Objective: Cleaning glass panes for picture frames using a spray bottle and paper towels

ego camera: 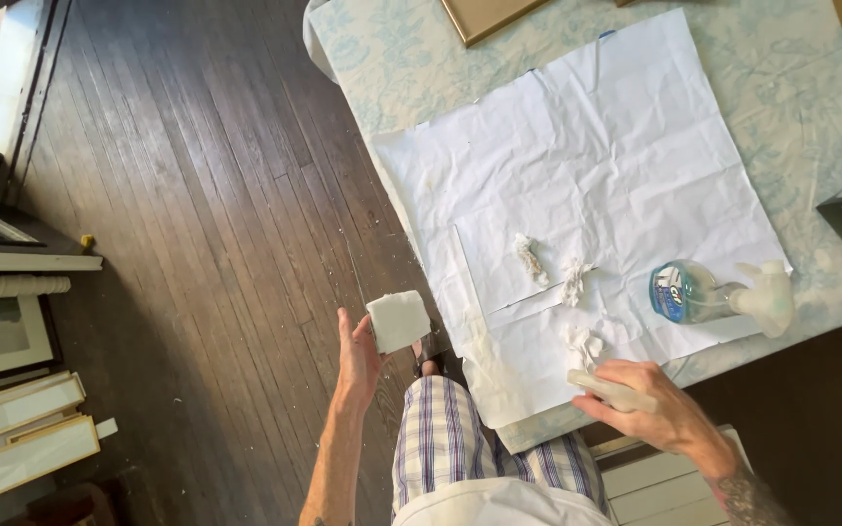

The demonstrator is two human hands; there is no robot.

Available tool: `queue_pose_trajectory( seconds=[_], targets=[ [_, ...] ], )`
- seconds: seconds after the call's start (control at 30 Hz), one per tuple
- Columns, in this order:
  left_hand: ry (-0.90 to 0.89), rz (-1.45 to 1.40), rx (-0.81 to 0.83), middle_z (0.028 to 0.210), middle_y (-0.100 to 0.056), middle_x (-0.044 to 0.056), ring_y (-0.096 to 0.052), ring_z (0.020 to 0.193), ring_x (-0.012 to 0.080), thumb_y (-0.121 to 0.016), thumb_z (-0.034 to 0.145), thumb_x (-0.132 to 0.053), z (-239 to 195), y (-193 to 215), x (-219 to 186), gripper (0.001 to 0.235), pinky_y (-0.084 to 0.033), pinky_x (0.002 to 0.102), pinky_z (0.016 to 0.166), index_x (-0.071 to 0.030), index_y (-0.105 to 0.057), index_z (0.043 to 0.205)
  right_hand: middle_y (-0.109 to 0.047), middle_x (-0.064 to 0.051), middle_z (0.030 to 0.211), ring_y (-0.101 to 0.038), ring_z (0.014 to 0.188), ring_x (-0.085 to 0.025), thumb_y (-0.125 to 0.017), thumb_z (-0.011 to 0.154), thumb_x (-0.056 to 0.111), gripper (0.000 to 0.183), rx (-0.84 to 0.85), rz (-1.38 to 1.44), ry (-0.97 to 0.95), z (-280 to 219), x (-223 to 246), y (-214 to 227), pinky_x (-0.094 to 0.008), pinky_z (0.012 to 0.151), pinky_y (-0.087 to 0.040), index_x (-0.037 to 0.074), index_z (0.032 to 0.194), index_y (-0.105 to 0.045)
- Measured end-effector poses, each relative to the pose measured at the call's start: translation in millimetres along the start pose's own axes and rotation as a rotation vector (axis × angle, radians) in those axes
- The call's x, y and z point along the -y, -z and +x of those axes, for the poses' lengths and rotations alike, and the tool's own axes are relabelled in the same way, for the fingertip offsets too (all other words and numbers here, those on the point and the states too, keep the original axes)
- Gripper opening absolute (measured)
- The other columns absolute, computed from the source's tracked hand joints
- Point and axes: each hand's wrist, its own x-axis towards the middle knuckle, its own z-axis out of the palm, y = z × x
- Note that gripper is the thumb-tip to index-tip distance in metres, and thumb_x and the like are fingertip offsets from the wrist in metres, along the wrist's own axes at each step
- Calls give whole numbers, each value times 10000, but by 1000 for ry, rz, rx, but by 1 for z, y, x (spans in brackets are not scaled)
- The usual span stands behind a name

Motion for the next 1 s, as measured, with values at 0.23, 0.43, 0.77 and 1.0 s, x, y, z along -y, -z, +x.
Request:
queue_pose_trajectory(
  seconds=[0.23, 0.43, 0.77, 1.0],
  targets=[
    [62, 0, -51, 1450, -614, 187, -593, 1297, 304, -147, 920, -696, -5, -11, -17, 968, -418, 481, 1133, -25, -494, 1525, -780, 10, 987, -735, 925, -112, -656, 969, 299, 205, -371, 119, -446, 72, 51, 102, -246, 857, -580, 119, 962, -756],
    [130, 35, -54, 1522, -569, 164, -568, 1320, 305, -158, 926, -674, -12, -18, -32, 932, -422, 441, 1080, -61, -458, 1561, -738, 40, 1037, -671, 1015, -73, -743, 929, 244, 155, -747, 457, -709, 170, -15, 85, -232, 913, -524, 127, 1031, -744],
    [299, -155, -125, 1407, -603, 229, -578, 1248, 345, -267, 932, -663, -11, -15, -47, 904, -440, 449, 1042, -4, -498, 1507, -722, -38, 1134, -631, 965, -92, -770, 973, 135, 258, -859, 360, -425, 173, -126, 42, -230, 890, -515, 59, 1204, -684],
    [326, -159, -38, 1459, -605, 212, -581, 1281, 331, -228, 978, -618, 3, -2, -47, 859, -428, 411, 1043, -15, -494, 1529, -739, -89, 1108, -689, 968, -194, -792, 863, 135, 404, -789, 272, -1044, 118, -54, -34, -310, 815, -579, 53, 1242, -683]
  ],
)
